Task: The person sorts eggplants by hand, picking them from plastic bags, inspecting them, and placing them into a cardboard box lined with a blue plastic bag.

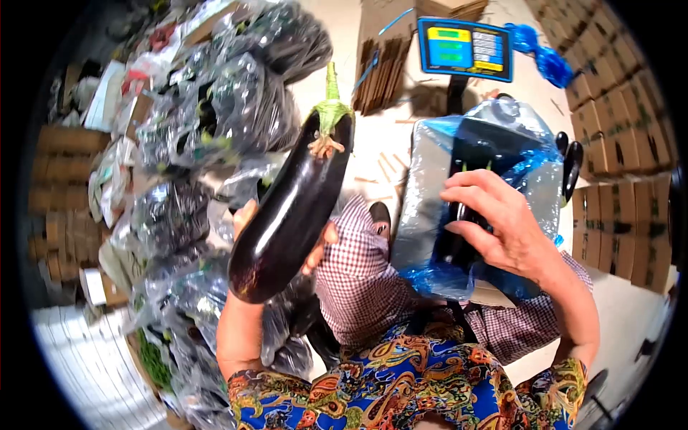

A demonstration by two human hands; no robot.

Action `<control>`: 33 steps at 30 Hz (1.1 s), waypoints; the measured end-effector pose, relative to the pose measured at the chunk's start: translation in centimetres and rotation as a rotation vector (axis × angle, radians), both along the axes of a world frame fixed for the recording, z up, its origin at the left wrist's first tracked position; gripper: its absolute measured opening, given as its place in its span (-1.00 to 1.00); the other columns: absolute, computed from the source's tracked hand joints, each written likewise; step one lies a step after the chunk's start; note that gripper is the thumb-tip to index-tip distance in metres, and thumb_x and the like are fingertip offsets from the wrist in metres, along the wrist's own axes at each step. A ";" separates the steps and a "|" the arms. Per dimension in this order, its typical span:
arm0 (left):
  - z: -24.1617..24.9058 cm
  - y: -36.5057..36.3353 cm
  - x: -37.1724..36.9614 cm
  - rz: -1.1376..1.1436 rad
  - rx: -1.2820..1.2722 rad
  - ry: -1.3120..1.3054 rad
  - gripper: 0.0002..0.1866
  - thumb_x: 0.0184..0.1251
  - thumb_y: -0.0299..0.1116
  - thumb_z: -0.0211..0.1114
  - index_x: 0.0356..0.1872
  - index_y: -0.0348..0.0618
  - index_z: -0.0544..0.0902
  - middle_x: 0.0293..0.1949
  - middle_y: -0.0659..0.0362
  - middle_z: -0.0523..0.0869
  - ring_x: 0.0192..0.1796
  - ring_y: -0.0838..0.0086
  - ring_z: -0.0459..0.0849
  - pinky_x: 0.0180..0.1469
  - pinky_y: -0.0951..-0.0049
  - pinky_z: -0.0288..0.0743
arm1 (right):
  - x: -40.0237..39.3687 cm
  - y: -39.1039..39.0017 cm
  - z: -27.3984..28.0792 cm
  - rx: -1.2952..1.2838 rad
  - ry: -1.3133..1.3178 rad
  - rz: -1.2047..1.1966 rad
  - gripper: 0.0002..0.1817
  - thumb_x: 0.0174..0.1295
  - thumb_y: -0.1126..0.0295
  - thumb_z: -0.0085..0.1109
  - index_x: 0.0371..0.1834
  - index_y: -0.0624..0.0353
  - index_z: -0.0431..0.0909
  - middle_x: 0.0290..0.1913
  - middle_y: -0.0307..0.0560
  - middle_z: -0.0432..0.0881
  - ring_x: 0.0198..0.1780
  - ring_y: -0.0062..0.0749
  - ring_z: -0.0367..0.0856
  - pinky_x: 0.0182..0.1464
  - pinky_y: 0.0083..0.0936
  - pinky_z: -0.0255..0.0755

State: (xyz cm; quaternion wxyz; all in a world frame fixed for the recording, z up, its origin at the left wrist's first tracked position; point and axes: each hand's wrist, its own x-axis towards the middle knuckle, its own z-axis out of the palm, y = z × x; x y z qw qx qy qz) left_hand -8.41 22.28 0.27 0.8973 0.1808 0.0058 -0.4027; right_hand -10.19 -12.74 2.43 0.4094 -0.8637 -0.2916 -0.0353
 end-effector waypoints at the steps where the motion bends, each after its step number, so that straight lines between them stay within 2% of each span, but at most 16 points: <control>1: 0.4 -1.3 0.6 -0.068 -0.072 -0.045 0.10 0.26 0.42 0.07 0.36 -0.60 0.16 0.04 -0.57 0.44 -0.30 -0.06 0.68 -0.36 0.20 0.72 | 0.3 -0.4 -0.4 0.022 -0.028 0.024 -0.56 0.10 0.44 0.38 0.09 0.21 0.55 0.00 0.04 0.60 0.01 -0.12 0.63 0.05 -0.32 0.52; 4: 1.1 -4.3 0.4 -0.170 -0.139 -0.023 0.18 0.18 0.47 0.10 0.36 -0.61 0.13 0.01 -0.61 0.44 -0.36 -0.05 0.66 -0.45 0.21 0.66 | 0.3 -0.6 1.3 0.208 0.518 -0.035 -0.44 0.08 0.37 0.43 0.20 0.21 0.53 0.09 0.02 0.61 0.01 -0.37 0.64 0.07 -0.43 0.51; 5: 1.2 -5.4 -0.2 -0.175 -0.141 0.021 0.18 0.18 0.47 0.10 0.38 -0.60 0.13 0.00 -0.62 0.44 -0.39 -0.05 0.66 -0.47 0.21 0.64 | 0.4 -0.8 1.2 0.347 0.669 -0.026 -0.32 0.10 0.31 0.46 0.31 0.27 0.45 0.19 0.06 0.59 0.04 -0.51 0.62 0.10 -0.50 0.51; 6: 1.1 -6.5 -0.6 -0.198 -0.164 0.040 0.12 0.23 0.41 0.09 0.39 -0.56 0.14 0.01 -0.65 0.43 -0.41 -0.05 0.65 -0.49 0.21 0.61 | 0.4 -0.7 0.8 0.561 0.774 0.017 -0.16 0.05 0.42 0.46 0.44 0.25 0.28 0.26 -0.03 0.52 -0.01 -0.51 0.54 0.13 -0.50 0.48; 8: 0.7 -9.0 -1.4 -0.228 -0.197 0.057 0.00 0.32 0.31 0.08 0.42 -0.49 0.16 0.03 -0.69 0.42 -0.45 -0.04 0.63 -0.53 0.23 0.54 | 0.4 -0.4 0.8 0.865 0.877 0.084 -0.07 0.06 0.36 0.49 0.49 0.26 0.18 0.35 -0.02 0.44 0.13 -0.43 0.53 0.28 -0.44 0.40; 10: 0.0 -11.1 -2.4 -0.194 -0.205 0.074 -0.13 0.42 0.19 0.03 0.41 -0.46 0.20 0.04 -0.73 0.41 -0.53 -0.03 0.60 -0.59 0.25 0.48 | 0.3 0.0 -0.4 1.122 0.854 0.177 -0.05 0.07 0.38 0.50 0.50 0.30 0.13 0.40 -0.02 0.39 0.41 -0.36 0.35 0.46 -0.37 0.22; 12: -0.8 -13.1 -3.5 -0.106 -0.201 0.109 -0.27 0.52 0.07 -0.06 0.37 -0.46 0.25 0.04 -0.75 0.41 -0.63 -0.01 0.55 -0.66 0.27 0.43 | 0.1 0.1 -1.5 1.230 0.828 0.183 -0.26 0.17 0.42 0.41 0.42 0.24 0.29 0.25 -0.14 0.53 0.23 -0.47 0.49 0.32 -0.43 0.36; 13: -0.7 -13.6 -3.9 -0.082 -0.187 0.127 -0.31 0.54 0.03 -0.07 0.37 -0.46 0.26 0.04 -0.76 0.40 -0.66 -0.01 0.54 -0.68 0.27 0.41 | -0.2 -0.2 -1.6 1.227 0.835 0.166 -0.29 0.17 0.42 0.40 0.40 0.24 0.32 0.22 -0.15 0.55 0.21 -0.48 0.50 0.30 -0.44 0.37; 16: -1.3 -14.2 -4.5 -0.099 -0.160 0.084 -0.10 0.43 0.28 -0.02 0.46 -0.35 0.14 0.21 -0.62 0.35 -0.42 -0.07 0.66 -0.61 0.26 0.52 | -0.8 -1.3 -1.6 1.197 0.849 0.120 -0.33 0.19 0.41 0.40 0.36 0.28 0.35 0.17 -0.14 0.60 0.18 -0.50 0.54 0.27 -0.47 0.40; 18: -0.3 -14.5 -5.5 -0.019 0.001 0.128 0.05 0.32 0.45 -0.01 0.52 -0.27 0.05 0.31 -0.52 0.31 -0.24 -0.12 0.71 -0.55 0.23 0.59 | -1.1 -1.7 -1.4 1.163 0.849 0.086 -0.32 0.19 0.41 0.40 0.36 0.35 0.32 0.18 -0.07 0.59 0.19 -0.47 0.57 0.29 -0.47 0.42; 19: -0.8 -14.1 -5.3 -0.080 -0.076 0.105 0.26 0.08 0.64 0.02 0.58 -0.17 -0.09 0.39 -0.37 0.27 0.04 -0.16 0.66 -0.45 0.22 0.67 | -1.3 -2.0 -1.2 1.173 0.849 0.088 -0.39 0.24 0.40 0.35 0.32 0.34 0.35 0.16 -0.08 0.60 0.19 -0.50 0.56 0.28 -0.48 0.42; 22: -1.0 -14.0 -6.2 -0.043 -0.013 -0.047 0.29 0.04 0.66 0.04 0.58 -0.13 -0.10 0.39 -0.37 0.27 0.11 -0.19 0.64 -0.39 0.18 0.71 | -1.4 -2.4 -1.4 1.240 0.852 0.064 -0.40 0.26 0.41 0.33 0.33 0.34 0.35 0.16 -0.08 0.60 0.18 -0.49 0.57 0.28 -0.49 0.42; 23: -1.6 -13.5 -6.2 -0.085 0.006 -0.119 0.31 0.01 0.61 0.15 0.59 -0.12 -0.12 0.41 -0.34 0.25 0.19 -0.23 0.57 -0.31 0.14 0.74 | -1.3 -2.7 -1.8 1.232 0.914 0.038 -0.32 0.20 0.43 0.37 0.38 0.34 0.30 0.21 -0.06 0.57 0.22 -0.45 0.54 0.33 -0.45 0.38; 26: -1.5 -12.6 -6.4 -0.135 0.246 -0.197 0.33 -0.02 0.61 0.20 0.60 -0.06 -0.15 0.43 -0.33 0.20 0.13 -0.24 0.60 -0.44 0.19 0.62 | -1.4 -2.9 -2.2 1.117 0.870 0.095 -0.22 0.13 0.47 0.40 0.43 0.33 0.24 0.27 -0.03 0.52 0.28 -0.39 0.49 0.40 -0.39 0.30; 27: -2.0 -12.3 -6.1 -0.171 0.187 -0.193 0.28 0.04 0.54 0.23 0.60 -0.04 -0.13 0.43 -0.33 0.20 0.12 -0.24 0.61 -0.42 0.18 0.62 | -1.5 -3.0 -1.9 1.092 0.897 0.103 -0.14 0.08 0.50 0.40 0.48 0.33 0.17 0.31 -0.01 0.48 0.33 -0.35 0.44 0.44 -0.36 0.25; 33: -1.9 -12.8 -6.7 -0.056 0.039 0.008 0.15 0.17 0.42 0.25 0.59 -0.01 -0.09 0.42 -0.35 0.20 0.13 -0.23 0.61 -0.36 0.16 0.62 | -1.3 -2.6 -1.8 1.149 0.958 0.121 -0.13 0.08 0.51 0.35 0.50 0.34 0.14 0.32 0.01 0.46 0.35 -0.35 0.42 0.44 -0.36 0.25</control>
